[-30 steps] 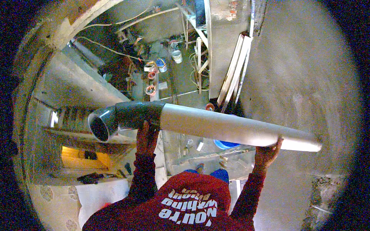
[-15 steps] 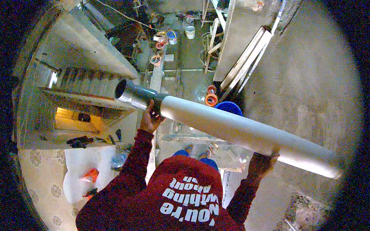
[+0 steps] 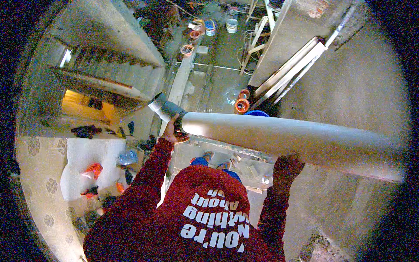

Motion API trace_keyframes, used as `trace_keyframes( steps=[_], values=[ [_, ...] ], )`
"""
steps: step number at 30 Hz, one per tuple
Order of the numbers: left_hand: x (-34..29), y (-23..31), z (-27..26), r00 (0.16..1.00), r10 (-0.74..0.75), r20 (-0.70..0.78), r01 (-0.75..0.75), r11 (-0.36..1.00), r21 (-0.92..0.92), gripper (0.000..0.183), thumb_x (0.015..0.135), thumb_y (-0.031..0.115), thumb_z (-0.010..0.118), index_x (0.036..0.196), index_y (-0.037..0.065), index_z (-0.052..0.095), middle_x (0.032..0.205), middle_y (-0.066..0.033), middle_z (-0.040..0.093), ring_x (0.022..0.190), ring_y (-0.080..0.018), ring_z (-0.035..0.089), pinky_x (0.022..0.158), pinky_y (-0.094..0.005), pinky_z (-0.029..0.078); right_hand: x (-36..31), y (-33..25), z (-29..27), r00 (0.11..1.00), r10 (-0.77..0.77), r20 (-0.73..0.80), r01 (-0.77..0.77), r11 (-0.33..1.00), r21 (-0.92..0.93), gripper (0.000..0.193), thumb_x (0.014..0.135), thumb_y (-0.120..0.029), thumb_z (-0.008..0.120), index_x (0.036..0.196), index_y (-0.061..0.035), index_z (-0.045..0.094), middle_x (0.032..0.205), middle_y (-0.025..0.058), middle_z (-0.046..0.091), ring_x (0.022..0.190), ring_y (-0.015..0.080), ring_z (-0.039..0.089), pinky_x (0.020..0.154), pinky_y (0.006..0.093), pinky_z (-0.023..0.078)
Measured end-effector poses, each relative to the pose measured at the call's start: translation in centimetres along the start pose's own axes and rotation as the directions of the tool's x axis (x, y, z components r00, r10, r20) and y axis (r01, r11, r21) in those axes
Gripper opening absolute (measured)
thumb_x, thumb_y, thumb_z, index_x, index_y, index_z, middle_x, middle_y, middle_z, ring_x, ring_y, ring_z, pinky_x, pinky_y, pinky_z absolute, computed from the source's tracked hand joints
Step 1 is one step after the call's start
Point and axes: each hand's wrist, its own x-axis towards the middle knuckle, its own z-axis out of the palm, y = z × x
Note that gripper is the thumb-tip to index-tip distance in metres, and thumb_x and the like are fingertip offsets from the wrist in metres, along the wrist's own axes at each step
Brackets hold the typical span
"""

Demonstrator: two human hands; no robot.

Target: The person applies adhesive to the ends of a white PVC pipe and a grey elbow fitting, then joins them together. The person holds and rotates the assembled pipe to inspect the connection.

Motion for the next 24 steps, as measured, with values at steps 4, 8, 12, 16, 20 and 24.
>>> trace_keyframes(
  steps=[4,8,12,16,20,24],
  values=[
    [0.0,-1.9,-1.5,0.998,0.052,0.035,-0.051,0.998,-0.026,0.068,0.080,0.070,0.072,0.120,0.015,0.066,0.117,-0.0140,0.068,0.097,-0.0346,0.065,0.079,-0.0581,0.055,0.9,-2.0,4.3,0.989,0.146,-0.021,-0.144,0.986,0.082,0.028,0.093,-0.009,0.068,0.120,-0.0046,0.059,0.112,0.0068,0.062,0.102,0.0203,0.059,0.083,0.0368,0.052],
    [-0.4,-4.7,-0.9,0.974,0.225,0.003,-0.216,0.937,-0.276,0.069,0.083,0.072,0.067,0.122,0.015,0.067,0.118,-0.0135,0.069,0.098,-0.0339,0.066,0.078,-0.0532,0.057,1.9,-4.5,8.8,0.999,-0.029,0.039,0.035,0.984,-0.175,0.027,0.095,-0.014,0.071,0.120,-0.0084,0.061,0.103,0.0038,0.062,0.094,0.0148,0.059,0.078,0.0298,0.052],
    [-1.3,-6.2,-1.5,0.978,0.209,-0.003,-0.195,0.909,-0.369,0.068,0.085,0.072,0.065,0.123,0.015,0.067,0.117,-0.0127,0.069,0.102,-0.0328,0.065,0.085,-0.0501,0.056,3.0,-6.5,11.8,0.983,0.181,0.024,-0.180,0.983,-0.043,0.032,0.095,-0.021,0.072,0.123,-0.0076,0.062,0.104,0.0058,0.062,0.096,0.0160,0.060,0.079,0.0324,0.052],
    [-0.8,-6.8,-2.0,0.973,0.200,0.113,-0.124,0.872,-0.474,0.072,0.086,0.071,0.066,0.127,0.011,0.065,0.120,-0.0136,0.068,0.111,-0.0324,0.062,0.095,-0.0488,0.053,3.7,-6.9,12.7,0.983,0.177,0.054,-0.174,0.984,-0.046,0.037,0.093,-0.021,0.074,0.125,-0.0043,0.061,0.108,0.0078,0.062,0.102,0.0198,0.059,0.084,0.0362,0.052],
    [0.7,-7.8,-2.0,0.970,0.234,0.060,-0.175,0.850,-0.497,0.069,0.089,0.065,0.065,0.132,0.012,0.063,0.125,-0.0147,0.067,0.111,-0.0330,0.062,0.096,-0.0500,0.053,4.0,-6.1,13.0,0.983,0.110,0.149,-0.106,0.994,-0.037,0.048,0.088,-0.019,0.079,0.128,-0.0017,0.059,0.117,0.0082,0.061,0.107,0.0224,0.058,0.091,0.0358,0.050],
    [2.3,-9.0,-2.4,0.971,0.208,0.119,-0.139,0.894,-0.425,0.057,0.097,0.056,0.060,0.133,0.011,0.062,0.127,-0.0151,0.067,0.111,-0.0338,0.064,0.096,-0.0502,0.054,4.3,-5.4,13.7,0.979,0.037,0.200,-0.016,0.994,-0.105,0.057,0.090,-0.017,0.076,0.140,-0.0028,0.051,0.127,0.0076,0.060,0.116,0.0233,0.059,0.101,0.0379,0.049]
  ],
)
